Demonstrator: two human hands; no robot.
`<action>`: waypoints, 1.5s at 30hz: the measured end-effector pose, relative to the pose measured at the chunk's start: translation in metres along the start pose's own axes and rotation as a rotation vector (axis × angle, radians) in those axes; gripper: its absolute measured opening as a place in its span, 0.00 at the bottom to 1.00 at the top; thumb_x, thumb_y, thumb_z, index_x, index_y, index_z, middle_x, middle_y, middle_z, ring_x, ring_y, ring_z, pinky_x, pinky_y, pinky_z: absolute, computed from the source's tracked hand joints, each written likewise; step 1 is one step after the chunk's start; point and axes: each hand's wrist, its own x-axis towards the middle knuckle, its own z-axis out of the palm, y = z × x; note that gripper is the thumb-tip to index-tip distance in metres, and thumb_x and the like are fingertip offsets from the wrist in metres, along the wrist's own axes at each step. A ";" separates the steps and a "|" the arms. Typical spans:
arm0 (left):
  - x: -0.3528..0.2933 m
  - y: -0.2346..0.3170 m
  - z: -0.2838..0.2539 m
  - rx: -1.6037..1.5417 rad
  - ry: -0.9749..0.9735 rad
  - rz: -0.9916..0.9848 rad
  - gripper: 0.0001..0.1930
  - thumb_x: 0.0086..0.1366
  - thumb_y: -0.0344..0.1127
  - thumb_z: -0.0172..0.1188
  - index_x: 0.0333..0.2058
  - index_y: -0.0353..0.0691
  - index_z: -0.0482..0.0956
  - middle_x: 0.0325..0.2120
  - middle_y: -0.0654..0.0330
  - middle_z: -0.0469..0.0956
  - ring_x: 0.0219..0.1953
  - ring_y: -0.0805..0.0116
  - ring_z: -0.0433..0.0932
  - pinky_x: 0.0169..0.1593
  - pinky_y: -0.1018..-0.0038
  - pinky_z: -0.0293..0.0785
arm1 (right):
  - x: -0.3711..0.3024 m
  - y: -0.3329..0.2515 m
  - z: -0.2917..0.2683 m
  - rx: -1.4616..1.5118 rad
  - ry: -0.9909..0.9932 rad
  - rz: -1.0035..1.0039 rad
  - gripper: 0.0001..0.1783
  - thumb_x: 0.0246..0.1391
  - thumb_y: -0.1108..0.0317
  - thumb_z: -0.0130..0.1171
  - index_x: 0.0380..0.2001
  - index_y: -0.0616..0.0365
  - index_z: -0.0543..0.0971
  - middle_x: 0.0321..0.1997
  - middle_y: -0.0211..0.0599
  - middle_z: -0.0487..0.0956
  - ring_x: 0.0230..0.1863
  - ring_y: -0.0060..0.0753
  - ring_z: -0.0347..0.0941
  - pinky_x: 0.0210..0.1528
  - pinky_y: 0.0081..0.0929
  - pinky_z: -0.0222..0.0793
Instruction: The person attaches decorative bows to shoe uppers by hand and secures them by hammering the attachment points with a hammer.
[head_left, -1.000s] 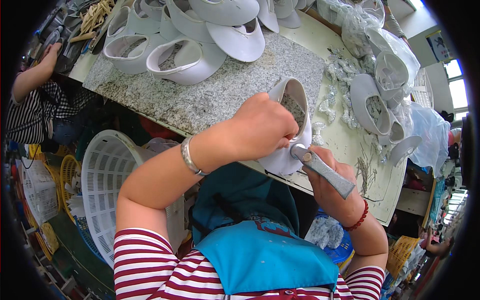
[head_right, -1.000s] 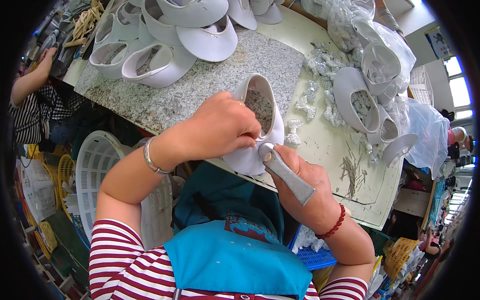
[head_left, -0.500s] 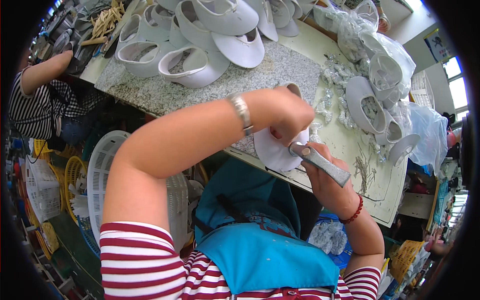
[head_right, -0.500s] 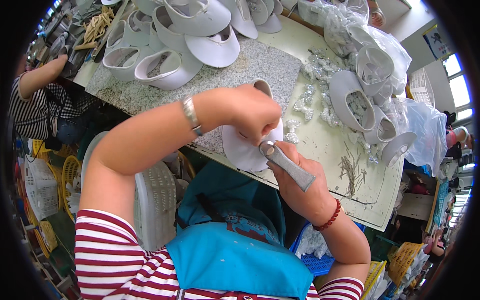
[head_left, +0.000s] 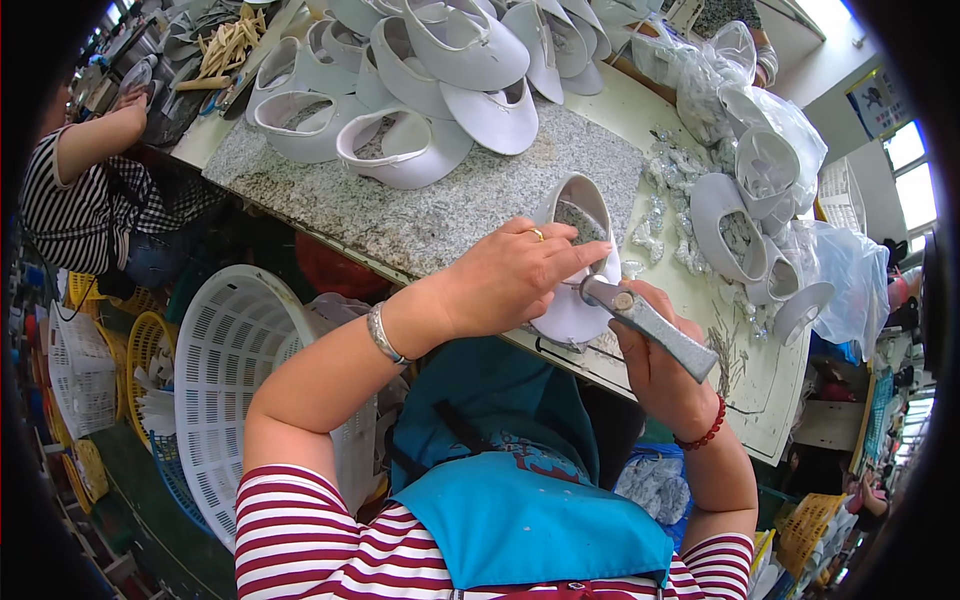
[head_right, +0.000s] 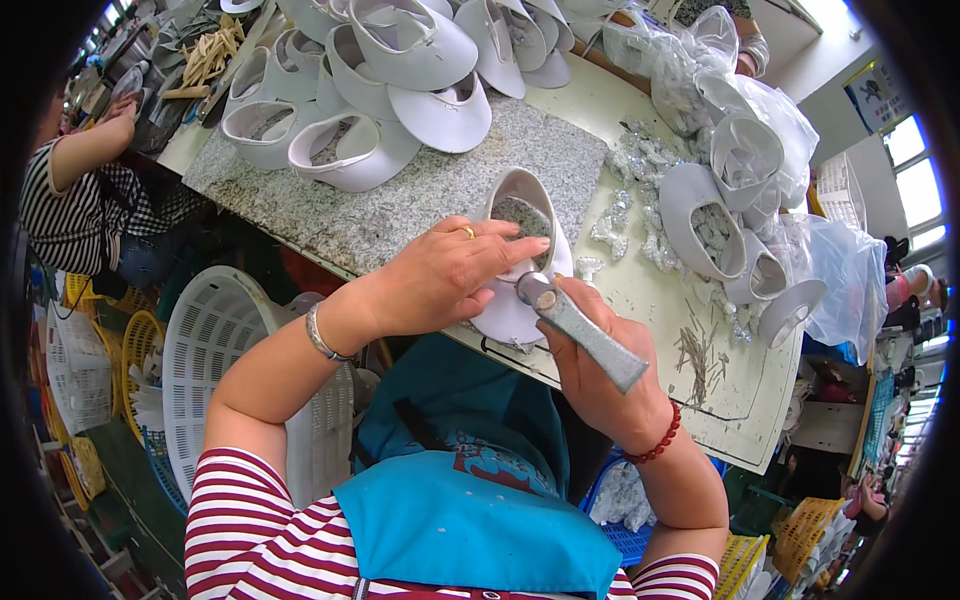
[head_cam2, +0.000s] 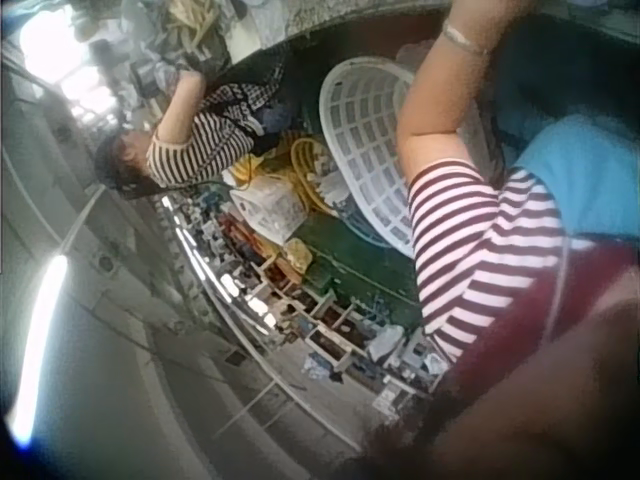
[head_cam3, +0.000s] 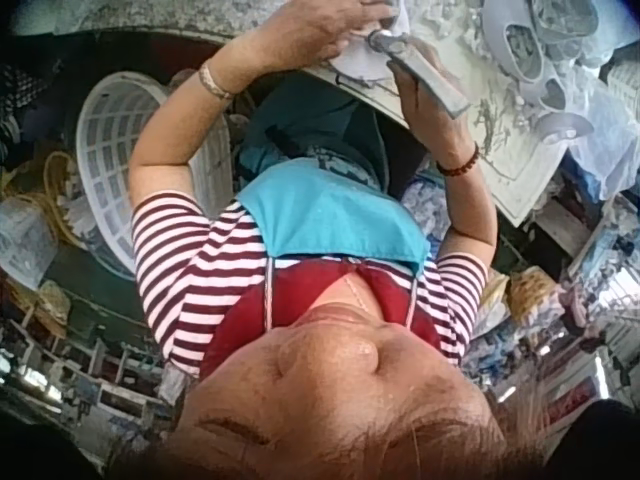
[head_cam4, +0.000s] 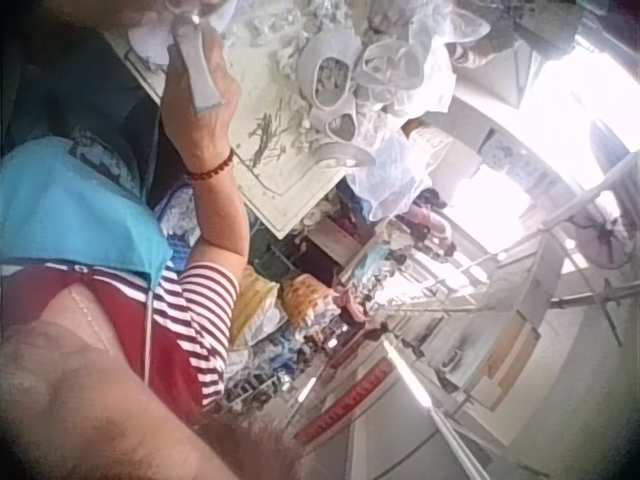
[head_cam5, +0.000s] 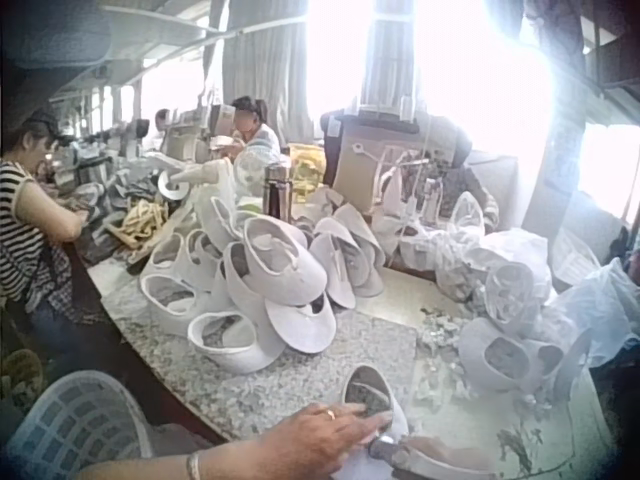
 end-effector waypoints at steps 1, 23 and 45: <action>0.002 0.000 -0.001 -0.060 -0.013 -0.025 0.37 0.50 0.27 0.64 0.62 0.44 0.66 0.48 0.56 0.76 0.58 0.60 0.71 0.56 0.64 0.64 | 0.002 0.000 0.002 -0.036 0.070 -0.086 0.14 0.59 0.72 0.57 0.48 0.61 0.71 0.37 0.45 0.78 0.28 0.47 0.78 0.27 0.37 0.72; -0.003 0.005 -0.003 -0.113 0.061 -0.021 0.45 0.49 0.24 0.63 0.68 0.43 0.55 0.54 0.50 0.73 0.60 0.54 0.70 0.57 0.61 0.67 | 0.012 -0.004 -0.001 -0.364 0.067 -0.169 0.11 0.59 0.71 0.56 0.45 0.55 0.76 0.40 0.41 0.78 0.31 0.46 0.78 0.29 0.34 0.74; -0.014 0.014 0.013 0.283 0.092 0.132 0.26 0.46 0.38 0.64 0.49 0.46 0.79 0.41 0.59 0.73 0.48 0.60 0.72 0.49 0.64 0.63 | -0.101 0.035 -0.043 -0.008 0.253 0.290 0.14 0.57 0.75 0.56 0.47 0.64 0.77 0.39 0.47 0.80 0.37 0.41 0.78 0.44 0.30 0.73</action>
